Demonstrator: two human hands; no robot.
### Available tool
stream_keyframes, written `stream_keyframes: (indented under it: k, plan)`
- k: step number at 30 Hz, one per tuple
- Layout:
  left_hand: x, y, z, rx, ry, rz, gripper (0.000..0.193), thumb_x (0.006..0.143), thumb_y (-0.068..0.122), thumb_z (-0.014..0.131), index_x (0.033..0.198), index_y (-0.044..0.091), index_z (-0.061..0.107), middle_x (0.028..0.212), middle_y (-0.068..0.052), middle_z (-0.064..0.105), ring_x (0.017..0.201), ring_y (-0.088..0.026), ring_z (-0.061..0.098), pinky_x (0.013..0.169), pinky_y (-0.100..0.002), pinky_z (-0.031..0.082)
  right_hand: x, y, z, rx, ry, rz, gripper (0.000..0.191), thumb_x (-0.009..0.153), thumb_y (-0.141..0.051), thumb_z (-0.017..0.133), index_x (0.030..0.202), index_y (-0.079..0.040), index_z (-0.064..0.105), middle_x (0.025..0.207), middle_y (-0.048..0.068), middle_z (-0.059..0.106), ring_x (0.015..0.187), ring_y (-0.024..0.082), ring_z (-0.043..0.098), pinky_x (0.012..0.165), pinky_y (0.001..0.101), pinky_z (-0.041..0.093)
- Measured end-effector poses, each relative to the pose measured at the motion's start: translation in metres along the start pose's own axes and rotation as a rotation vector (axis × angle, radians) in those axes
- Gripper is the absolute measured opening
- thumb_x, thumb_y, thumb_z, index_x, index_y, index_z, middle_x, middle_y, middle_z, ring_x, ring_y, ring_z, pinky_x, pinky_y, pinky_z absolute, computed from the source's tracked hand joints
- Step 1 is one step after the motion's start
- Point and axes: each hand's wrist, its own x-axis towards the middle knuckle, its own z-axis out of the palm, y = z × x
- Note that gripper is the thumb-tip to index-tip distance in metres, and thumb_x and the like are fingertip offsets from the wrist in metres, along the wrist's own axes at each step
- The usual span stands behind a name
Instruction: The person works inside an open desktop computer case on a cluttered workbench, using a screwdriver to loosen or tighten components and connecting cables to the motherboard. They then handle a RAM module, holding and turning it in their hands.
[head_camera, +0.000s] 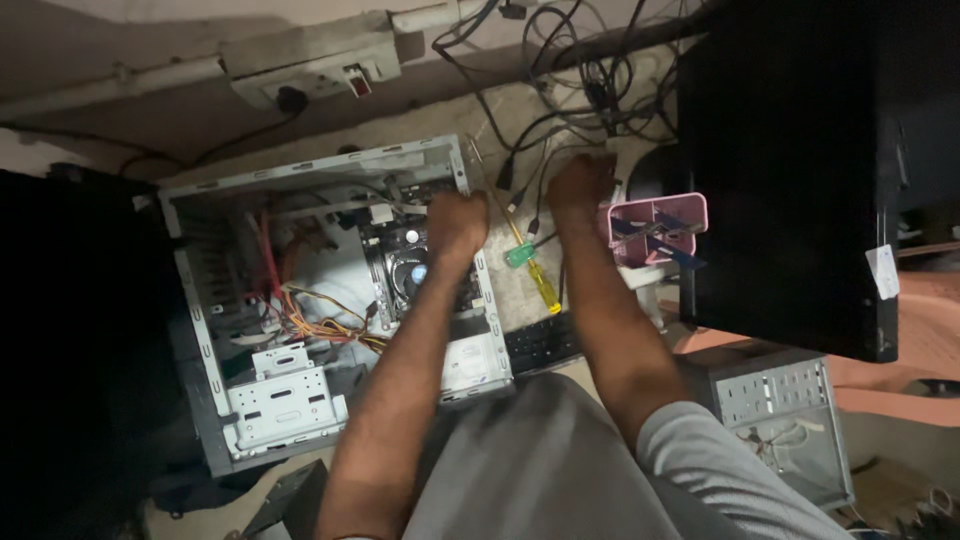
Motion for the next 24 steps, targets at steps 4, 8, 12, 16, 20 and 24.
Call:
stream_keyframes:
  k: [4,8,12,16,20,24]
  plan:
    - [0.004,-0.004,0.001,0.008,0.033,0.038,0.045,0.085,0.033,0.06,0.093,-0.009,0.073,0.1,-0.037,0.067,0.103,-0.052,0.066,0.095,-0.054,0.051,0.003,-0.008,-0.006,-0.134,0.074,0.001,0.039,0.077,-0.037,0.061,0.099,-0.008,0.076,0.108,0.019,0.073,0.116,0.035,0.064,0.117,0.0525,0.032]
    - [0.008,-0.005,0.001,0.057,0.03,0.059,0.045,0.085,0.033,0.059,0.094,-0.008,0.073,0.102,-0.035,0.068,0.103,-0.052,0.066,0.095,-0.054,0.051,0.009,-0.002,-0.007,-0.132,-0.104,-0.2,0.029,0.095,-0.026,0.056,0.102,-0.008,0.077,0.11,0.016,0.074,0.108,0.035,0.067,0.098,0.0553,0.046]
    - [0.006,-0.005,0.001,0.049,0.02,0.026,0.046,0.085,0.034,0.059,0.096,-0.008,0.073,0.103,-0.035,0.068,0.104,-0.05,0.067,0.096,-0.054,0.051,0.017,0.006,0.0,-0.146,0.045,-0.263,0.025,0.093,-0.024,0.058,0.097,-0.008,0.077,0.104,0.016,0.073,0.104,0.035,0.066,0.093,0.054,0.046]
    - [0.005,-0.004,0.0,0.048,0.007,0.043,0.047,0.086,0.035,0.059,0.097,-0.009,0.073,0.104,-0.037,0.068,0.106,-0.051,0.066,0.097,-0.053,0.051,0.026,0.01,0.005,-0.034,0.215,-0.227,0.024,0.084,-0.022,0.06,0.093,-0.006,0.074,0.103,0.018,0.07,0.096,0.034,0.064,0.086,0.0467,0.048]
    - [0.008,-0.004,0.002,0.055,0.001,-0.013,0.047,0.085,0.035,0.06,0.098,-0.009,0.072,0.105,-0.036,0.067,0.107,-0.051,0.065,0.095,-0.053,0.052,0.028,0.009,0.008,-0.044,0.265,-0.263,0.02,0.09,-0.019,0.062,0.094,-0.003,0.073,0.102,0.019,0.069,0.096,0.035,0.064,0.088,0.049,0.048]
    - [0.008,-0.007,0.005,0.047,0.003,0.077,0.046,0.086,0.034,0.058,0.094,-0.008,0.074,0.102,-0.037,0.069,0.106,-0.05,0.067,0.096,-0.053,0.053,0.019,0.005,0.001,0.128,0.227,-0.22,0.019,0.088,-0.019,0.066,0.094,-0.003,0.072,0.103,0.022,0.069,0.099,0.04,0.065,0.091,0.0512,0.05]
